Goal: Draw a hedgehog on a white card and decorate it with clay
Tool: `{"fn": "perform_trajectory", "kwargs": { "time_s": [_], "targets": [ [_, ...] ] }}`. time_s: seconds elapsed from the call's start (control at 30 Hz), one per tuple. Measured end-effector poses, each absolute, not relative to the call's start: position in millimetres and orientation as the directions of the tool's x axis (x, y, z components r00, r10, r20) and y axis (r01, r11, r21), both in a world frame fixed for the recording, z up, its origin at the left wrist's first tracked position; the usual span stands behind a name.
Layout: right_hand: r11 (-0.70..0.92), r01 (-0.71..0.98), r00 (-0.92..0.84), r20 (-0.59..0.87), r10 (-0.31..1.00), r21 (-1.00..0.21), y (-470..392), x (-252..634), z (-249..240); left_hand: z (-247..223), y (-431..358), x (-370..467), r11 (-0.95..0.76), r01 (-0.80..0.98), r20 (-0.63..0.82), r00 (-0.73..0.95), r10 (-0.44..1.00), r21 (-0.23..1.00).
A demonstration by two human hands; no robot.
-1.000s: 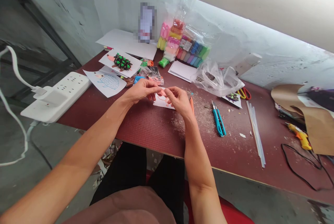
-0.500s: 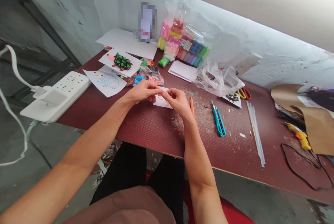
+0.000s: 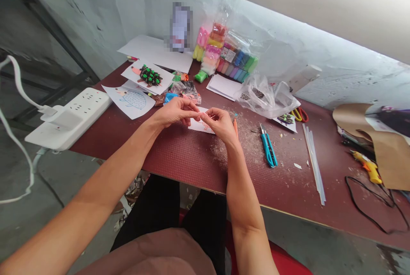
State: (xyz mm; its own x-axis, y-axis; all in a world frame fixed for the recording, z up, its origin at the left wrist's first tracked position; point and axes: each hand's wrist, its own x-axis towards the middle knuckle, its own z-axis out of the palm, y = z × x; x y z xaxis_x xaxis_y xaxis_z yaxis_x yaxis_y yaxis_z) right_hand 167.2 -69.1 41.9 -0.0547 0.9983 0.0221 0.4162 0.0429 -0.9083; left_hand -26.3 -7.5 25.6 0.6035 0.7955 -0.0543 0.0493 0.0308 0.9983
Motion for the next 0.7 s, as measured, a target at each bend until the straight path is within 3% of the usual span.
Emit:
{"fn": "perform_trajectory", "kwargs": {
  "time_s": [0.23, 0.7],
  "targets": [
    [0.059, 0.279, -0.064, 0.043, 0.997, -0.958, -67.9, 164.5, 36.2, 22.9, -5.2, -24.5, 0.023, 0.029, -0.035, 0.574, 0.818, 0.999],
    [0.123, 0.372, -0.098, 0.093, 0.991, -0.920, -66.8, 162.4, 37.0, 31.2, -8.2, -24.8, 0.038, 0.144, -0.118, 0.601, 0.790, 0.989]
  ]
}}
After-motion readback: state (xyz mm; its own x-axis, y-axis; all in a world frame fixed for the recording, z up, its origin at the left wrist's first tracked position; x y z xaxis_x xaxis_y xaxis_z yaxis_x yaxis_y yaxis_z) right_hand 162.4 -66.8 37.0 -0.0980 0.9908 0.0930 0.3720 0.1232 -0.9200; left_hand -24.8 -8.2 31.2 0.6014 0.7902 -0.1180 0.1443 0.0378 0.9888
